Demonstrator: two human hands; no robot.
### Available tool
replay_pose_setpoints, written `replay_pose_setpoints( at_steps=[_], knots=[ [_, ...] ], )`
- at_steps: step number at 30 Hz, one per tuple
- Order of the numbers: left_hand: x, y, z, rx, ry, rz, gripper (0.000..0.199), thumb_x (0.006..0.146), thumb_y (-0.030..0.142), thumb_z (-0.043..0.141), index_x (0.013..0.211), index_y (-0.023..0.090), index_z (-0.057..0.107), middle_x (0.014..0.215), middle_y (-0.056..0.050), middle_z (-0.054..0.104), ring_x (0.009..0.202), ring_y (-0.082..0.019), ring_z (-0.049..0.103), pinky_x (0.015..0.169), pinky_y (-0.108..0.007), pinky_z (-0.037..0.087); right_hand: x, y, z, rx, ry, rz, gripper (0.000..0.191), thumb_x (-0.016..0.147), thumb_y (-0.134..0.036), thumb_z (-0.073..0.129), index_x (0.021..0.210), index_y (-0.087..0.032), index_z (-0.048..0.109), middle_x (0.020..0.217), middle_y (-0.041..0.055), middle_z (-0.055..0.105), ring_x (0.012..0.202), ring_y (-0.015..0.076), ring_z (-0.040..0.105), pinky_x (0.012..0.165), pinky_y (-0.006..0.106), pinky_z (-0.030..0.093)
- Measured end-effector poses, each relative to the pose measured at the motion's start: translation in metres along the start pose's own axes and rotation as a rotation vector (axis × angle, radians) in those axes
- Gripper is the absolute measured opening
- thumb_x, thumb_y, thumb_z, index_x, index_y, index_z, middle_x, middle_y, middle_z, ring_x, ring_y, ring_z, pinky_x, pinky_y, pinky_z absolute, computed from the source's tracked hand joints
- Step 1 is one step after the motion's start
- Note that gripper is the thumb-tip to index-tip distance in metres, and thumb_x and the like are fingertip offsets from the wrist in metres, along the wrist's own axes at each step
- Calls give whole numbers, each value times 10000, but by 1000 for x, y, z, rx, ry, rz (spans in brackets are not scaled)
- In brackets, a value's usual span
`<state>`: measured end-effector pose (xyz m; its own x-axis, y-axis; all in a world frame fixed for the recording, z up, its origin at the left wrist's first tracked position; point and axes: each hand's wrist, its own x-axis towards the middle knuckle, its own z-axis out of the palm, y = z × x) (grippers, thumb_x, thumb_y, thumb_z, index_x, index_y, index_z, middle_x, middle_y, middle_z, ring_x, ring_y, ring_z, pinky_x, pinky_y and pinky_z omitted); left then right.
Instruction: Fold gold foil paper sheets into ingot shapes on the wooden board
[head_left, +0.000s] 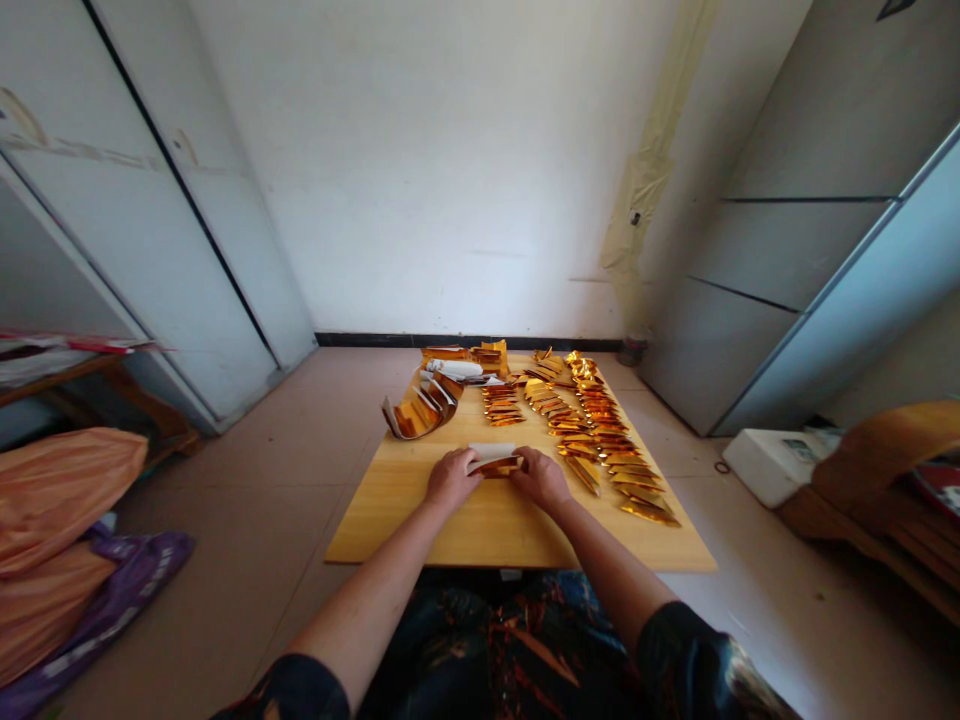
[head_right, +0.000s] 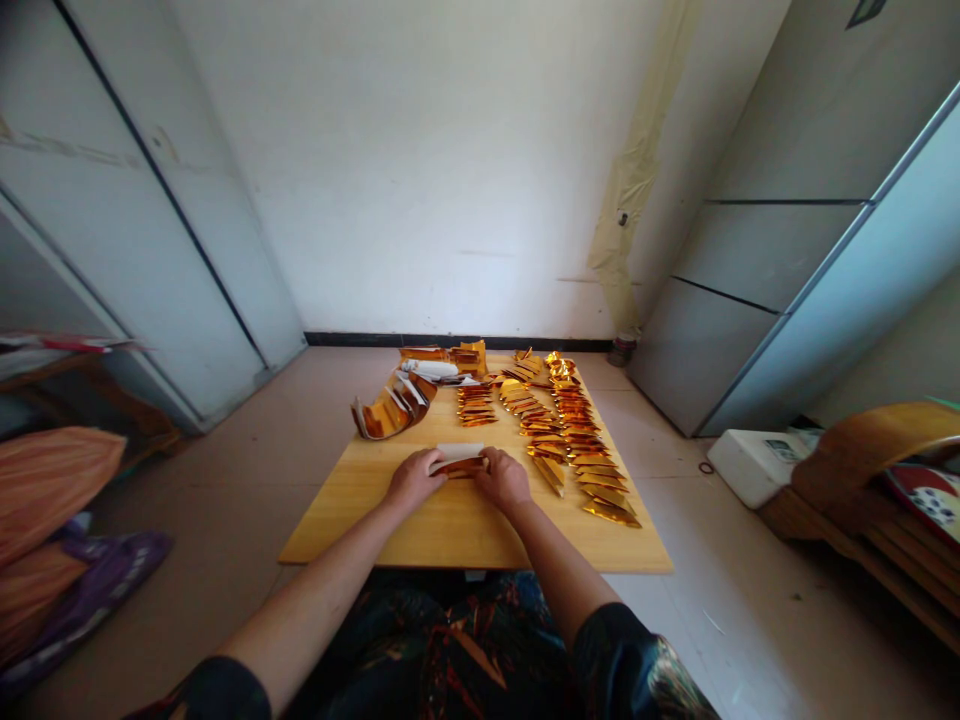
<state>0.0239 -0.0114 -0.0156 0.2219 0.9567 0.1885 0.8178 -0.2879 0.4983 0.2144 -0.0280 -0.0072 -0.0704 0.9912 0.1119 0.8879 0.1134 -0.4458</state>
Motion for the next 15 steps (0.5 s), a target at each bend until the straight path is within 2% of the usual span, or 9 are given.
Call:
replay_pose_setpoints(
  at_steps=[4,8,15],
  knots=[
    [4,-1,-4,9,-54,9,127,716,172,635,837,199,664,850,-18,645,813,-158,588,710,-238,418,2,-1,-1,-44,28,-26,300,769,-206,575,1060,-259,625,1007,23,610,795,139,590,635,221,378],
    [6,-5,-4,5,-77,18,123,719,175,624,817,210,689,830,-10,630,801,-148,582,698,-228,414,-2,-2,4,-106,7,-32,195,798,-179,537,927,-259,660,945,17,612,795,138,586,620,224,366],
    [3,-20,2,-50,24,67,283,701,27,523,849,201,690,858,-16,622,844,-142,571,734,-233,426,-2,-2,5,-219,-15,-103,219,851,-188,473,962,-265,645,935,29,625,757,147,587,611,239,364]
  ],
)
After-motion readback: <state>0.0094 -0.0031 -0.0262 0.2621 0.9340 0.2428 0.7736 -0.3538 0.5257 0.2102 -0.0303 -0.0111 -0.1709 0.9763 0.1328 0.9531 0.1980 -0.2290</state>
